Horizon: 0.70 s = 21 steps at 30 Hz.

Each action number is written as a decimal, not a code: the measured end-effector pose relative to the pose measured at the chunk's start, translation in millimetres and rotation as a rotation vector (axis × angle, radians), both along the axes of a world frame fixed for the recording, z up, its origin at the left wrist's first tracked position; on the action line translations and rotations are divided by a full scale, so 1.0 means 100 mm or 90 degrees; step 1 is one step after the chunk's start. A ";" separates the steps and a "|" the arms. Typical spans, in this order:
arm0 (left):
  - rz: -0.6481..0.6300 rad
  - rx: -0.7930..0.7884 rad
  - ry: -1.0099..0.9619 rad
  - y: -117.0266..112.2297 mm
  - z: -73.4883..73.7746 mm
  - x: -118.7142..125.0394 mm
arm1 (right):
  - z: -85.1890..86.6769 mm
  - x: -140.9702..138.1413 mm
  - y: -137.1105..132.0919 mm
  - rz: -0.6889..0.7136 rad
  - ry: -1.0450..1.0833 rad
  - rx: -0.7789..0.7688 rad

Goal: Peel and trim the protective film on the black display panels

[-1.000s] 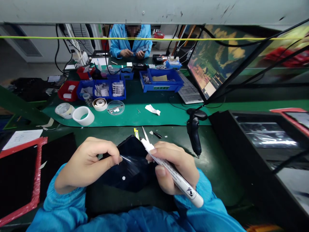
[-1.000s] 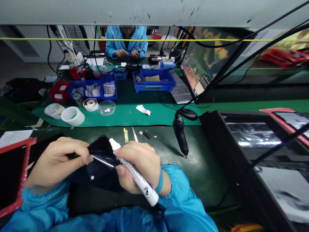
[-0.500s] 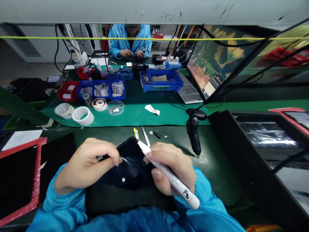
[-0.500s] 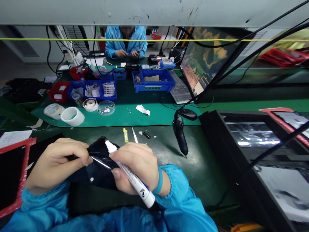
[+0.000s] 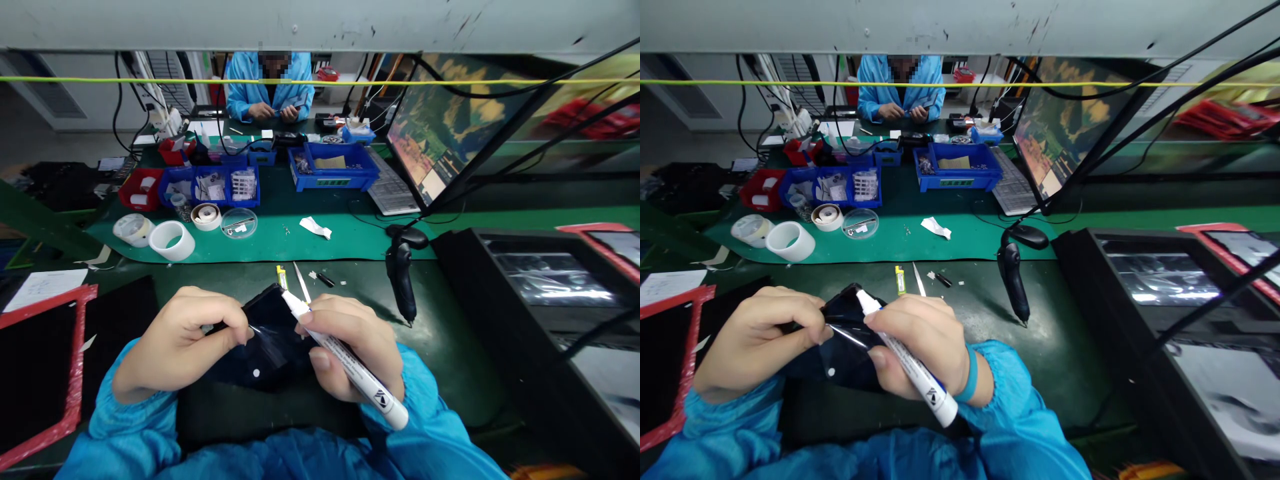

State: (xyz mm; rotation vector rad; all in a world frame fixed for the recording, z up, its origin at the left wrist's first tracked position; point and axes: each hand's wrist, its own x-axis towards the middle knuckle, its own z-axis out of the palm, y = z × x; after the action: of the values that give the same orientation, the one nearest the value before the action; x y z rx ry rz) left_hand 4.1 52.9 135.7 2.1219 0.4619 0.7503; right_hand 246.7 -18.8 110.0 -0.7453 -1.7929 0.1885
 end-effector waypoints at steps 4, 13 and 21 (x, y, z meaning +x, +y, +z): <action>-0.002 0.002 -0.006 0.00 -0.01 -0.02 | -0.02 -0.01 0.01 -0.009 0.012 0.018; 0.007 -0.017 -0.010 -0.01 -0.01 0.00 | -0.03 -0.03 0.01 -0.024 0.046 0.024; 0.078 -0.058 -0.024 -0.04 -0.01 0.00 | -0.13 0.08 -0.03 -0.026 0.091 0.031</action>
State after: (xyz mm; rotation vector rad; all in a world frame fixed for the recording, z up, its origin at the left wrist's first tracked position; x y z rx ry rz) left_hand 4.4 49.0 134.4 2.0056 0.5983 0.8223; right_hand 255.1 -22.1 97.2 -0.7145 -1.6401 0.1664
